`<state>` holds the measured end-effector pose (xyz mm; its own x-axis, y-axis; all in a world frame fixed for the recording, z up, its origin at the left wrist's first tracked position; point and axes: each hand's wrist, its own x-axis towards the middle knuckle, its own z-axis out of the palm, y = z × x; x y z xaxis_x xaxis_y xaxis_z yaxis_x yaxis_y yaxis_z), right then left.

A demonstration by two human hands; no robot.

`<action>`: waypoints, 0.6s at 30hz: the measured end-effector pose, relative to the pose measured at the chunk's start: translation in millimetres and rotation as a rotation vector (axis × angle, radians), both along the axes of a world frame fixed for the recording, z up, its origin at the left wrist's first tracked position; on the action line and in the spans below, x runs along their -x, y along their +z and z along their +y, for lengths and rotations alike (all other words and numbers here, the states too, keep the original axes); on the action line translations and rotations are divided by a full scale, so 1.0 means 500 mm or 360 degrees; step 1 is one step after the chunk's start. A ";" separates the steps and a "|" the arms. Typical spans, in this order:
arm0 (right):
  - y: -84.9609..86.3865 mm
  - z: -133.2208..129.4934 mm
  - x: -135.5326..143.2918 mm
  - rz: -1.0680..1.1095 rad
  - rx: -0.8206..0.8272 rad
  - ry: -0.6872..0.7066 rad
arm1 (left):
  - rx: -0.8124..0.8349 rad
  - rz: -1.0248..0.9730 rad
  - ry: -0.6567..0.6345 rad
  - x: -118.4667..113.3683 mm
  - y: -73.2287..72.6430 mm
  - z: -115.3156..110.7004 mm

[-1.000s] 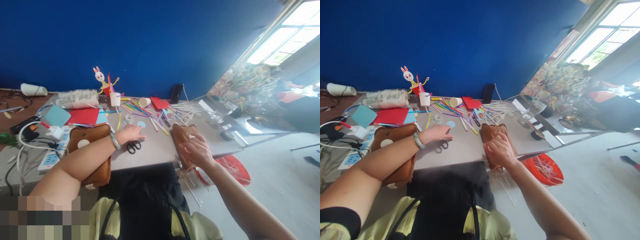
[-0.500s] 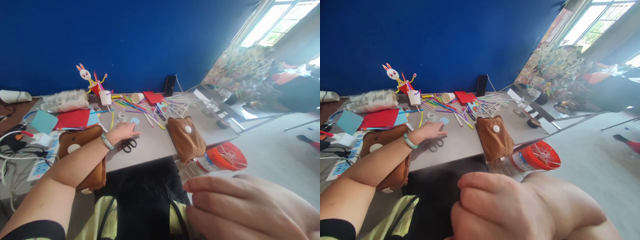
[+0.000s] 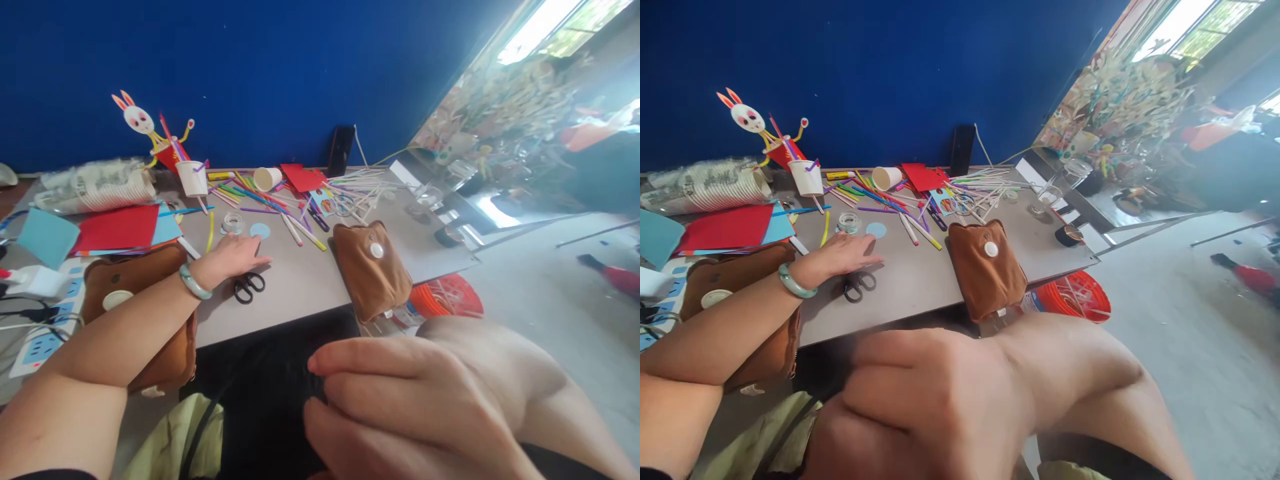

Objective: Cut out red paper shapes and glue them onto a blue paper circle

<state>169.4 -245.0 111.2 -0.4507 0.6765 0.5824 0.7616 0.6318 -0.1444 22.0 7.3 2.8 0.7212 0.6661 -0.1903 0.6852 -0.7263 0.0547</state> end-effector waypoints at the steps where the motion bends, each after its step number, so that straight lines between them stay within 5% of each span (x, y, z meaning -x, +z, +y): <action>1: 0.006 0.010 -0.002 0.0029 -0.0039 0.0026 | 0.0002 0.0009 -0.0013 0.000 0.005 -0.005; 7: 0.018 0.205 -0.077 0.0179 -0.0247 -0.0051 | -0.0038 -0.0026 0.0007 -0.001 0.028 -0.023; 12: -0.075 0.401 -0.196 0.0011 0.0091 -0.0531 | -0.0073 -0.0084 0.0003 0.000 0.018 -0.014; 16: -0.135 0.505 -0.298 -0.0482 0.0474 -0.1088 | -0.0115 -0.0143 -0.0022 0.000 0.003 -0.005; 18: -0.147 0.541 -0.337 -0.0703 0.0566 -0.1186 | -0.0131 -0.0165 -0.0025 -0.002 -0.004 0.000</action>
<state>338.0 25.5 37.6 0.0395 0.9854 0.1653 0.9842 -0.0669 0.1639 23.0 7.3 0.9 0.7444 0.6650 -0.0594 0.6677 -0.7416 0.0647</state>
